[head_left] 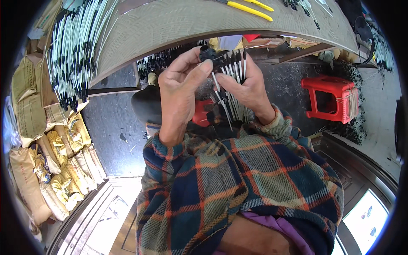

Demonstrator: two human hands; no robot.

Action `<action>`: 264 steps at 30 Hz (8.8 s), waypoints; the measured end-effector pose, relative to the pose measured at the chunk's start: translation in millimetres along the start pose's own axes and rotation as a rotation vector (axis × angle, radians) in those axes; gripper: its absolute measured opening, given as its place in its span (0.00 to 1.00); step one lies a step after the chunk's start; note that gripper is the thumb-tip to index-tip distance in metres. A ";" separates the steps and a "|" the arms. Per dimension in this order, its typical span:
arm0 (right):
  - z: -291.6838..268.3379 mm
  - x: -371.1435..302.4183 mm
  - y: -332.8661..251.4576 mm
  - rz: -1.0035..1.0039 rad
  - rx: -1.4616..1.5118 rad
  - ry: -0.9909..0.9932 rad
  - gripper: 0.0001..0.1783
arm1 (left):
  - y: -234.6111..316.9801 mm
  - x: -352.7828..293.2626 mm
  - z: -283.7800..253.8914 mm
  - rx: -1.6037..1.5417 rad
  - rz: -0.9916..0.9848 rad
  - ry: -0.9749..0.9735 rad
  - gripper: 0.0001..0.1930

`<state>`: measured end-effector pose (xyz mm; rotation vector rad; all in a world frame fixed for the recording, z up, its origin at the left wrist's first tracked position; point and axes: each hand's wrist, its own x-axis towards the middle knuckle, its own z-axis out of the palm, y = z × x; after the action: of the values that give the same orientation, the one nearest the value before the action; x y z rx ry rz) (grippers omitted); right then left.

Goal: Assembling black plastic connectors onto white rods at a production workbench using pliers.

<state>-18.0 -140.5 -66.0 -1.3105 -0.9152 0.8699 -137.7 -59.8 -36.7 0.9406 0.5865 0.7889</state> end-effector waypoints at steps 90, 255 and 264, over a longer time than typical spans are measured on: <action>-18.7 -4.0 7.3 -0.031 0.533 -0.470 0.14 | 1.0 -4.8 -19.8 0.059 0.049 -0.446 0.22; -40.7 -21.4 -9.5 -0.516 -0.361 -0.167 0.07 | -42.6 -7.0 29.5 0.542 0.618 -0.195 0.09; -44.7 -26.6 -23.5 -0.144 -0.212 -0.232 0.07 | -38.5 -17.8 21.9 0.610 0.554 -0.223 0.17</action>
<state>12.6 -184.3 -45.8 -1.3221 -1.2975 0.8405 -119.2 -98.3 -58.1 1.7771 0.3710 0.9957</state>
